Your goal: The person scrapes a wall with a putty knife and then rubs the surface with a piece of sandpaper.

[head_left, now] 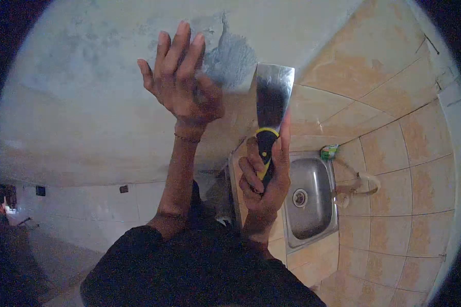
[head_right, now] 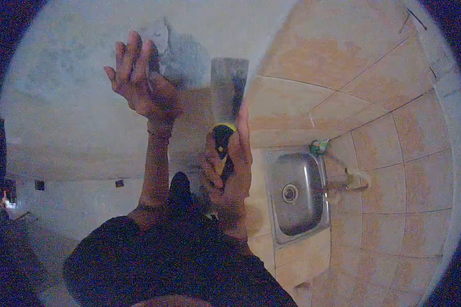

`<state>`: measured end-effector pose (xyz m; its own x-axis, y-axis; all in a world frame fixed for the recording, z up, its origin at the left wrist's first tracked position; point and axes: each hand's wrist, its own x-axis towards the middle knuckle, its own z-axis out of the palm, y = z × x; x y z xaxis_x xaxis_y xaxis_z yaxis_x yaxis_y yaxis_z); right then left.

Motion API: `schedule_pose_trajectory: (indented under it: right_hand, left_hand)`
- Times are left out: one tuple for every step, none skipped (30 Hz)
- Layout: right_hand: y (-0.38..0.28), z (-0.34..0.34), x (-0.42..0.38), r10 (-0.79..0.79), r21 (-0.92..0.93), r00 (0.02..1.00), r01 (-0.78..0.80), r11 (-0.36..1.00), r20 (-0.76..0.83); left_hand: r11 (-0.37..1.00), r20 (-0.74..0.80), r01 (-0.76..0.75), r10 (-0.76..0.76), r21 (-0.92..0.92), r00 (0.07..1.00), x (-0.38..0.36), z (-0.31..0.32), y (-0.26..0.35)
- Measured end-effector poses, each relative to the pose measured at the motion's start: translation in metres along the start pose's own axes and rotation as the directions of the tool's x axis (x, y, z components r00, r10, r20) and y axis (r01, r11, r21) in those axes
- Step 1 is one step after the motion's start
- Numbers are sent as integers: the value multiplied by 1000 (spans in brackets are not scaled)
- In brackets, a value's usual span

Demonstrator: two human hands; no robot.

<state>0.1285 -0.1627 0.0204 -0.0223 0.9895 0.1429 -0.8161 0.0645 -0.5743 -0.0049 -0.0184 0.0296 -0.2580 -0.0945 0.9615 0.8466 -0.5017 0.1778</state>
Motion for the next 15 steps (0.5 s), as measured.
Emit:
schedule_pose_trajectory:
  right_hand:
    - [-1, 0, -1, 10, 14, 1000, -10, 1000, 0]
    - [-1, 1, 0, 18, 29, 1000, -18, 999, -1]
    - [0, 3, 1, 22, 43, 1000, -22, 999, 2]
    - [-2, 4, 2, 19, 24, 1000, -19, 1000, 5]
    - [-5, 5, 1, 16, 4, 1000, -16, 1000, 10]
    - [-7, 5, 0, 17, -17, 1000, -16, 1000, 9]
    - [-7, 3, -1, 20, -29, 1000, -20, 999, -7]
    - [-6, 2, 2, 21, -41, 999, -23, 999, -32]
    - [-6, 1, 3, 20, -50, 998, -23, 998, -54]
    - [-7, -1, 2, 29, -31, 998, -30, 999, -48]
    - [-8, -3, 3, 35, -12, 999, -36, 999, -39]
    - [-9, -4, 5, 42, 3, 999, -41, 999, -25]
    - [-10, -2, 8, 32, 0, 999, -32, 999, -15]
    - [-11, 0, 11, 26, -2, 1000, -26, 1000, -9]
    - [-12, 1, 11, 21, -3, 1000, -21, 1000, -5]
  left_hand:
    - [1000, 2, -3, 3, -1, 1000, 0, 0, 2]
    - [1000, 4, -6, 6, -4, 1000, 0, 0, 2]
    - [1000, 2, -11, 11, -10, 1000, 0, 1, 1]
    - [1000, 2, -8, 8, -10, 1000, 0, 3, 0]
    - [1000, 1, -5, 5, -9, 1000, -1, 4, 0]
    - [1000, 5, 2, -2, -7, 1000, -3, 4, 0]
    - [1000, 1, 0, 0, -11, 1000, -4, 3, 2]
    - [1000, 4, 1, -1, -19, 1000, -3, 4, 2]
    - [1000, 6, -2, 2, -28, 1000, -2, 4, 3]
    - [999, 11, -1, 1, -33, 1000, -3, 4, 4]
    - [999, 14, -1, 2, -39, 1000, -2, 4, 5]
    - [999, 11, -1, 1, -43, 1000, -2, 6, 4]
    - [999, 4, 0, 0, -41, 1000, -2, 8, 3]
    - [999, 0, 2, -2, -36, 1000, -2, 8, 4]
    - [1000, 0, 5, -5, -31, 1000, -4, 7, 5]
